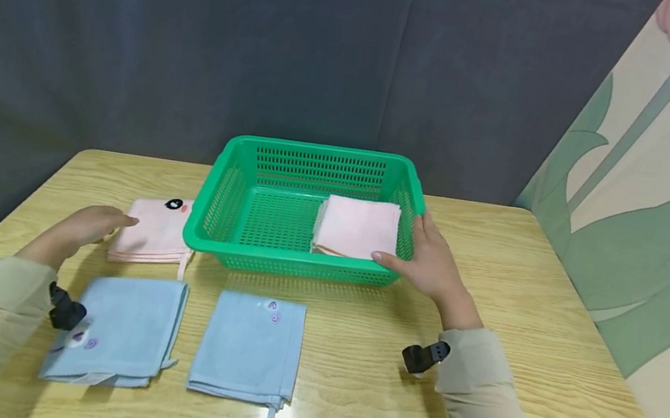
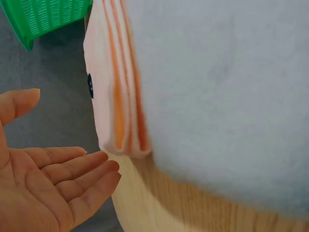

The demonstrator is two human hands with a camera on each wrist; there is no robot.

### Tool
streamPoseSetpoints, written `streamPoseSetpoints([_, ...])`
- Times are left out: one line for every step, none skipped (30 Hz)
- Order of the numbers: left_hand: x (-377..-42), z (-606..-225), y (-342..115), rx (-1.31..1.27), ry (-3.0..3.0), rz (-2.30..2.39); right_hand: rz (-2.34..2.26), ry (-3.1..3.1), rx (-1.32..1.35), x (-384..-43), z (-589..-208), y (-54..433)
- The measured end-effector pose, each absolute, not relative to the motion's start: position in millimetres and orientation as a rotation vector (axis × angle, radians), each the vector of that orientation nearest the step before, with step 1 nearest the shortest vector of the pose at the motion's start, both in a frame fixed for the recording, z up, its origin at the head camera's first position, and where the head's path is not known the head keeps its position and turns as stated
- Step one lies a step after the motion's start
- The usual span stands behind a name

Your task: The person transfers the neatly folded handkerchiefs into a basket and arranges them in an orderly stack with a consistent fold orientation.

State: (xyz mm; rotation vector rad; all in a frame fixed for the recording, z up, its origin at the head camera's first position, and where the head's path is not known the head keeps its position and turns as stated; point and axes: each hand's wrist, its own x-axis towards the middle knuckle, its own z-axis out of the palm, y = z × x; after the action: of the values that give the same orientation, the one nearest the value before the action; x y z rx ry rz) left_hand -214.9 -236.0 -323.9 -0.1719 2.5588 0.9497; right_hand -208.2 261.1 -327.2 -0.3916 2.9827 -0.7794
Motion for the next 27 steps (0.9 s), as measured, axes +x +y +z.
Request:
streamPoseSetpoints([-215.2,-324.5,-236.4,-0.178,2.558,0.951,-0.785,2.980,-0.390,-208.1,-327.4,261.2])
streamPoseSetpoints([-215.4,-325.0,-236.9,-0.180,2.557,0.952,-0.788,2.978,-0.388,-207.9,-327.6,261.2])
streamPoseSetpoints([-215.7,-325.5,-237.5,-0.186,2.558,0.951,-0.787,2.978,-0.386,-207.7,-327.9,261.4])
streamPoseSetpoints([-216.0,-326.1,-238.0,-0.190,2.559,0.949,-0.789,2.977,-0.384,-207.5,-328.0,261.5])
streamPoseSetpoints([-216.4,-327.0,-238.7,-0.194,2.560,0.949,-0.788,2.977,-0.382,-207.3,-328.3,261.7])
streamPoseSetpoints([-216.7,-328.2,-239.4,-0.199,2.564,0.944,-0.788,2.978,-0.381,-207.1,-328.3,261.7])
streamPoseSetpoints([-217.4,-329.7,-240.0,-0.205,2.567,0.939,-0.784,2.982,-0.382,-207.0,-328.4,261.7])
streamPoseSetpoints([-217.9,-331.0,-240.8,-0.208,2.572,0.935,-0.782,2.986,-0.383,-207.0,-328.5,261.7])
streamPoseSetpoints([-218.4,-332.2,-241.4,-0.211,2.574,0.930,-0.780,2.989,-0.386,-207.1,-328.6,261.6])
streamPoseSetpoints([-218.9,-333.4,-242.2,-0.211,2.576,0.923,-0.781,2.990,-0.389,-207.2,-328.6,261.4])
streamPoseSetpoints([-219.7,-334.7,-243.0,-0.210,2.581,0.910,-0.780,2.992,-0.393,-207.5,-328.8,261.4])
streamPoseSetpoints([-220.5,-335.7,-243.7,-0.210,2.585,0.897,-0.780,2.993,-0.396,-207.6,-328.8,261.2])
streamPoseSetpoints([-221.3,-336.5,-244.3,-0.210,2.587,0.888,-0.779,2.993,-0.397,-207.9,-328.9,261.2])
streamPoseSetpoints([-221.6,-337.0,-244.9,-0.206,2.591,0.879,-0.781,2.991,-0.399,-208.1,-328.9,261.0])
streamPoseSetpoints([-222.2,-337.5,-245.6,-0.202,2.594,0.866,-0.779,2.989,-0.400,-208.4,-328.9,261.0])
streamPoseSetpoints([-222.8,-338.0,-246.4,-0.200,2.599,0.853,-0.779,2.989,-0.401,-208.6,-329.0,260.9])
streamPoseSetpoints([-223.5,-338.7,-246.8,-0.199,2.605,0.842,-0.777,2.990,-0.401,-208.8,-329.1,260.9])
streamPoseSetpoints([-224.1,-339.4,-247.3,-0.195,2.610,0.836,-0.776,2.989,-0.400,-208.9,-329.0,260.8])
streamPoseSetpoints([-224.6,-340.2,-247.8,-0.189,2.620,0.821,-0.776,2.989,-0.400,-209.2,-329.2,261.0])
streamPoseSetpoints([-224.8,-340.9,-248.6,-0.177,2.633,0.813,-0.776,2.990,-0.400,-209.2,-329.3,261.0])
streamPoseSetpoints([-225.5,-342.1,-249.2,-0.172,2.641,0.809,-0.775,2.991,-0.399,-209.3,-329.5,261.1])
streamPoseSetpoints([-225.8,-343.5,-249.8,-0.169,2.650,0.807,-0.775,2.993,-0.398,-209.3,-329.5,261.2])
streamPoseSetpoints([-226.0,-345.0,-250.2,-0.166,2.661,0.804,-0.776,2.992,-0.396,-209.2,-329.6,261.3])
streamPoseSetpoints([-226.3,-346.5,-250.8,-0.168,2.668,0.805,-0.777,2.992,-0.393,-209.1,-329.7,261.4])
streamPoseSetpoints([-226.2,-347.9,-251.3,-0.175,2.676,0.807,-0.776,2.992,-0.391,-209.0,-329.8,261.5])
streamPoseSetpoints([-226.0,-349.1,-252.1,-0.181,2.680,0.815,-0.775,2.991,-0.388,-208.9,-329.9,261.5])
streamPoseSetpoints([-226.4,-350.7,-252.3,-0.199,2.682,0.819,-0.776,2.990,-0.385,-208.9,-330.0,261.5])
